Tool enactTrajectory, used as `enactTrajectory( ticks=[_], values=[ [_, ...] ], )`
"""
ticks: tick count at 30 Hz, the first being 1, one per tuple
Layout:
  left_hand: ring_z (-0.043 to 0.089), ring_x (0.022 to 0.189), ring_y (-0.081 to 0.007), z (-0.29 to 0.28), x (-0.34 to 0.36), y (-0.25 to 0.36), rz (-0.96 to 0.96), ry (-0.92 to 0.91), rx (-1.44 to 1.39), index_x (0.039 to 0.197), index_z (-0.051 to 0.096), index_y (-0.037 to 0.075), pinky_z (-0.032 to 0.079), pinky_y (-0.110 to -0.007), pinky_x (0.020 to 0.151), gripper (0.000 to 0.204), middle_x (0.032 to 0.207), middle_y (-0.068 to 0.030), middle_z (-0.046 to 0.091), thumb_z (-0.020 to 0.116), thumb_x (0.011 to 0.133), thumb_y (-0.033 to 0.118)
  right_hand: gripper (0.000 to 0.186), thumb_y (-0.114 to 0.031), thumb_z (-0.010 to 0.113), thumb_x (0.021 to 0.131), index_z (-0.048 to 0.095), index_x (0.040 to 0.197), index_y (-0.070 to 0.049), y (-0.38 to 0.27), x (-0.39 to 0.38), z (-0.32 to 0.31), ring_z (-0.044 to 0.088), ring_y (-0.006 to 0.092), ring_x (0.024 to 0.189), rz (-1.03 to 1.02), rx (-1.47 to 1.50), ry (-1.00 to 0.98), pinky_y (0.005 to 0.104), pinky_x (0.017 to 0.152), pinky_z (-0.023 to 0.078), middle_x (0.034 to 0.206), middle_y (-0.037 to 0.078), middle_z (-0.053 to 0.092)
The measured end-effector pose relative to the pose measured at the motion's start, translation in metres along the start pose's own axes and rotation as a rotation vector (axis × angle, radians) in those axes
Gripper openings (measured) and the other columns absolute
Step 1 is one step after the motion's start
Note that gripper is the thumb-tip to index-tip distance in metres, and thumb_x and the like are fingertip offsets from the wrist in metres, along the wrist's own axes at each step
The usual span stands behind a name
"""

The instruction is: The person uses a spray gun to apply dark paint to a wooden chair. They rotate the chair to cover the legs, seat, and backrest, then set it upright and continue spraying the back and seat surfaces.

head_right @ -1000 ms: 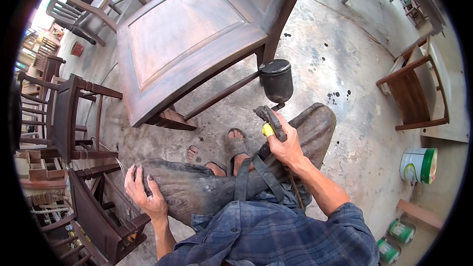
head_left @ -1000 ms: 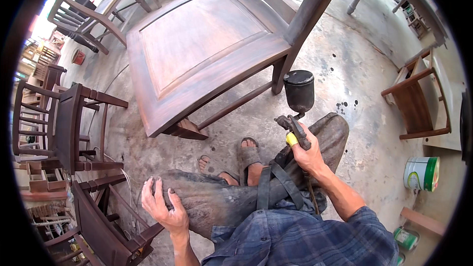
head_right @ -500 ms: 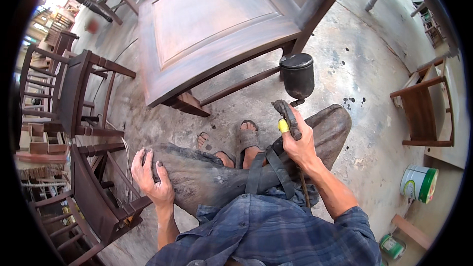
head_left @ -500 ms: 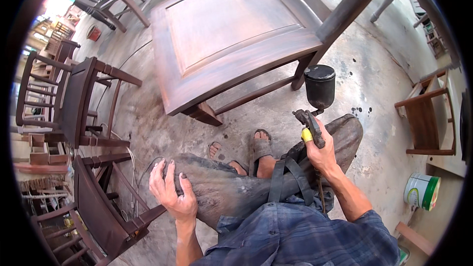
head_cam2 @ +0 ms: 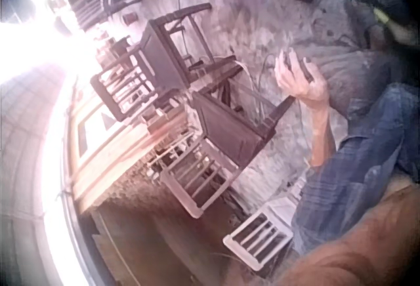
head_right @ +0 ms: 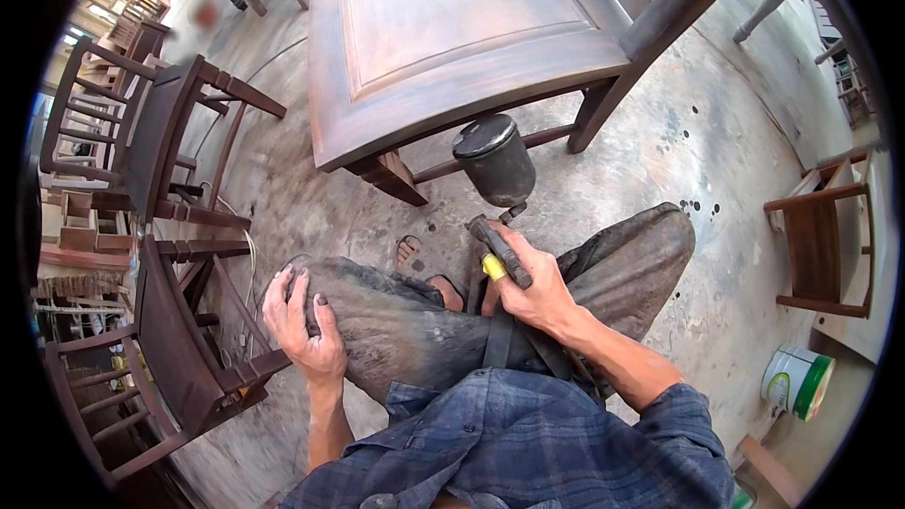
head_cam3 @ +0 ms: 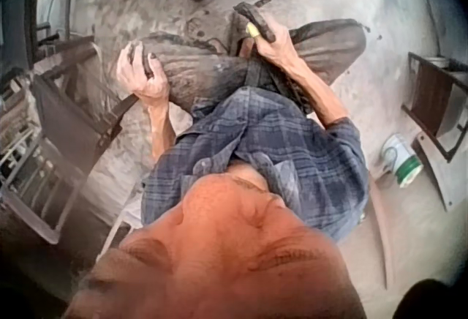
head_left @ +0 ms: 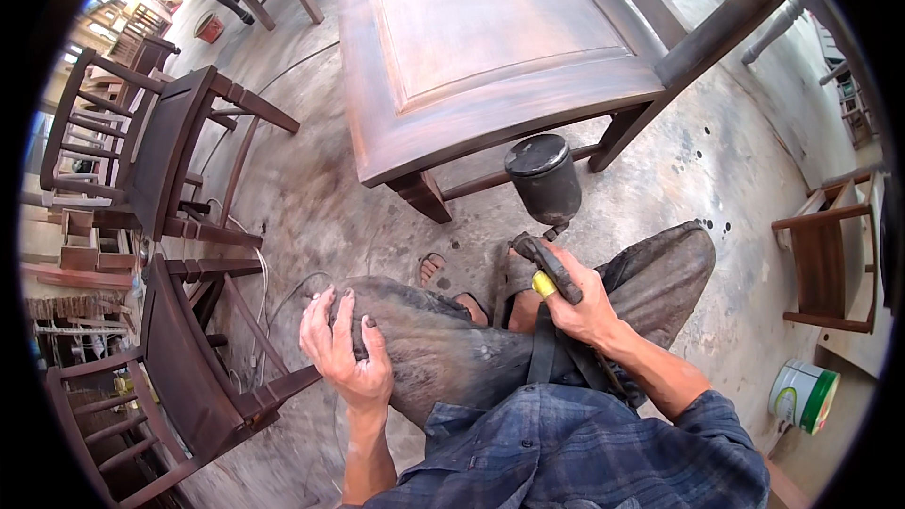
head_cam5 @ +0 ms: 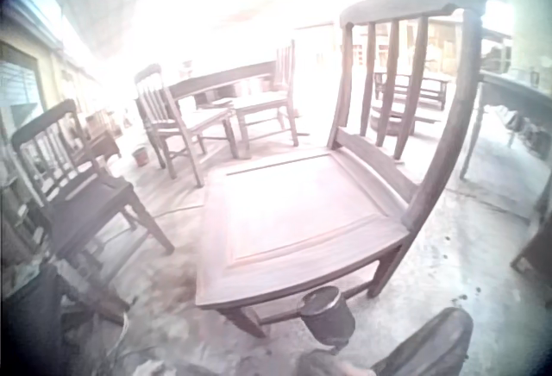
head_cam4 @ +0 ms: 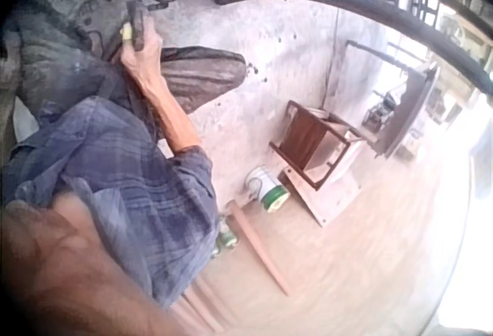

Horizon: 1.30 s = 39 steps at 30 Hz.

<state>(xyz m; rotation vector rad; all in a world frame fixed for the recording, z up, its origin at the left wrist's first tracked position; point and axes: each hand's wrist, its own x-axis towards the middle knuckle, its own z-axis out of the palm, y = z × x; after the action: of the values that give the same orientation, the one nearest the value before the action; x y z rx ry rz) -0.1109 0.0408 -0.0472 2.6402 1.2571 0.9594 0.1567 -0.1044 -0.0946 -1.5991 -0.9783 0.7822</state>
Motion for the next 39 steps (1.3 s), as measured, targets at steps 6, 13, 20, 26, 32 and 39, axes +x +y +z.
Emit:
enactTrajectory(
  ticks=[6,13,20,26,32,39],
  values=[
    [0.052,0.127,-0.0423,-0.001,-0.002,-0.001,-0.010,0.014,0.002,0.123,0.068,0.001,0.037,-0.054,0.110,0.037,0.133,-0.0199,0.061,0.065,0.088,0.013,0.050,0.004,0.063,0.092,0.054,0.140,-0.001,-0.003,0.005,0.008,0.075,0.0219,0.082,-0.074,-0.005,-0.016,0.0348,0.068,0.057,0.111,0.019,0.072],
    [0.054,0.124,-0.0398,-0.001,0.001,0.002,0.025,0.009,0.039,0.122,0.067,-0.003,0.039,-0.050,0.107,0.034,0.132,-0.0227,0.060,0.061,0.092,0.010,0.053,0.005,0.061,0.088,0.054,0.141,-0.001,0.006,0.002,-0.010,0.072,0.0317,0.111,-0.056,-0.061,0.085,0.0349,0.094,0.053,0.120,0.023,0.070],
    [0.054,0.124,-0.0400,-0.001,0.002,0.004,0.025,-0.003,0.038,0.122,0.067,-0.003,0.039,-0.050,0.107,0.034,0.132,-0.0225,0.060,0.061,0.092,0.010,0.048,0.002,0.062,0.093,0.054,0.140,0.001,0.018,-0.011,-0.036,0.070,0.0273,0.113,0.009,-0.191,0.291,0.0335,0.094,0.052,0.121,0.024,0.070],
    [0.053,0.127,-0.0416,0.002,0.001,0.000,-0.005,0.005,0.006,0.122,0.068,0.002,0.036,-0.054,0.110,0.036,0.132,-0.0193,0.061,0.063,0.089,0.016,0.038,-0.005,0.062,0.096,0.058,0.133,0.002,0.012,-0.011,-0.030,0.054,0.0079,0.079,0.140,-0.004,0.138,0.0251,0.072,0.046,0.088,0.000,0.061],
    [0.054,0.126,-0.0408,0.001,0.004,-0.001,-0.017,0.017,-0.020,0.120,0.070,0.001,0.037,-0.053,0.111,0.042,0.130,-0.0193,0.063,0.060,0.080,0.010,0.049,-0.005,0.064,0.094,0.054,0.141,0.005,-0.022,-0.032,-0.033,0.063,0.0150,0.087,0.087,0.039,0.102,0.0299,0.083,0.052,0.105,0.012,0.069],
    [0.054,0.127,-0.0415,-0.002,0.001,-0.004,-0.002,0.020,-0.035,0.122,0.068,-0.002,0.037,-0.051,0.110,0.043,0.131,-0.0209,0.062,0.055,0.082,0.008,0.049,-0.002,0.064,0.094,0.052,0.141,0.008,-0.058,-0.042,-0.052,0.063,0.0123,0.087,-0.139,-0.145,0.271,0.0276,0.082,0.052,0.104,0.011,0.069]
  ],
)
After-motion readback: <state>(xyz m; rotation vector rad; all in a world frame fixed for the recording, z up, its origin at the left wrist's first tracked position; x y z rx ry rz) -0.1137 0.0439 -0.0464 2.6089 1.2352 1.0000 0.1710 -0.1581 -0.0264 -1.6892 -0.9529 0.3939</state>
